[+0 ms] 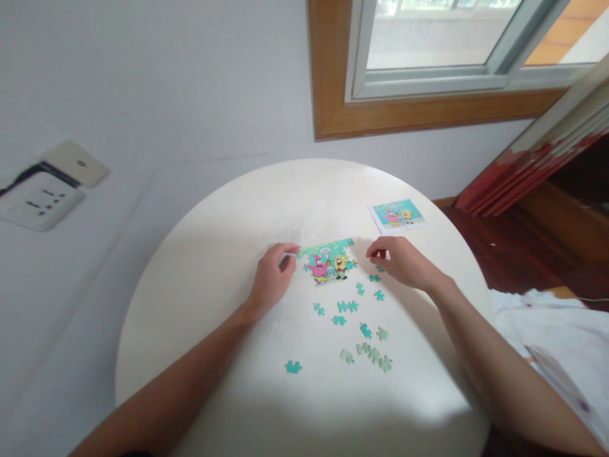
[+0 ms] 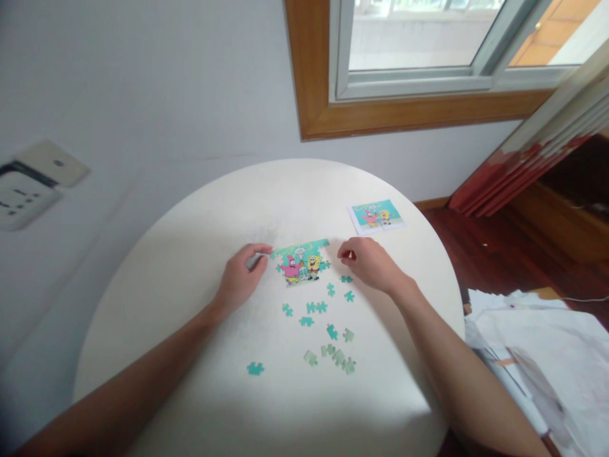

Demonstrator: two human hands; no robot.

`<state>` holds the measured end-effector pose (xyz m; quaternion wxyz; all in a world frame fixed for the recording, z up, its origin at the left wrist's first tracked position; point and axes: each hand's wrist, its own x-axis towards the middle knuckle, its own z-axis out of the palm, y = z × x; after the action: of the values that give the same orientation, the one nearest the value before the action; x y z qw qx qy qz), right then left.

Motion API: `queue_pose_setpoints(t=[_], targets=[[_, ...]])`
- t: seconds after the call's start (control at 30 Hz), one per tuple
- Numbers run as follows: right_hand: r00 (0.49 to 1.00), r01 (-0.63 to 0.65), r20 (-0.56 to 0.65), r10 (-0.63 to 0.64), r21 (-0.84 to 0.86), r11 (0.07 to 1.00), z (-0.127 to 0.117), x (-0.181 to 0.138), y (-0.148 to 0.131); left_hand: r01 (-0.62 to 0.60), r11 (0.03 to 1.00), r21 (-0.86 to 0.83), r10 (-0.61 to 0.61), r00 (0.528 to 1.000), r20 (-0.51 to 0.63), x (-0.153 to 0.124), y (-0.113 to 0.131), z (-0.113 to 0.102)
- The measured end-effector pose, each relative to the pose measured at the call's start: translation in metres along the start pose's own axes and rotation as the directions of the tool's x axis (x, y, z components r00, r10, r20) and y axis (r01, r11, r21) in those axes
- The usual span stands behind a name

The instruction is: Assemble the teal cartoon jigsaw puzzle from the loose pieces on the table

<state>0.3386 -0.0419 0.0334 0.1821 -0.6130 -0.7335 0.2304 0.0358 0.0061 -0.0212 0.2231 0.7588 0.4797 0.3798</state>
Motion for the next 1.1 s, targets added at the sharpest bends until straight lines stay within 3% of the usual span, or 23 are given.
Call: queue_pose_setpoints(t=[0.17,0.4,0.97,1.1], targets=[[0.99,0.009,0.141,0.009,-0.127,0.992,-0.002,-0.006,0.003,0.007,1.0,0.007,-0.007,1.0,0.005,0.0,0.0,0.0],[0.974,0.054,0.228,-0.008,-0.197,0.979,0.0,-0.011,0.004,0.005,1.0,0.012,-0.006,1.0,0.006,0.0,-0.001,0.0],[0.928,0.181,0.358,-0.106,-0.184,0.966,0.002,-0.016,-0.008,-0.002,1.0,0.016,0.001,1.0,0.011,-0.001,0.001,0.001],[0.922,0.155,0.378,-0.083,-0.165,0.974,0.003,-0.016,-0.009,-0.001,1.0,0.008,0.0,1.0,0.016,-0.001,0.001,0.001]])
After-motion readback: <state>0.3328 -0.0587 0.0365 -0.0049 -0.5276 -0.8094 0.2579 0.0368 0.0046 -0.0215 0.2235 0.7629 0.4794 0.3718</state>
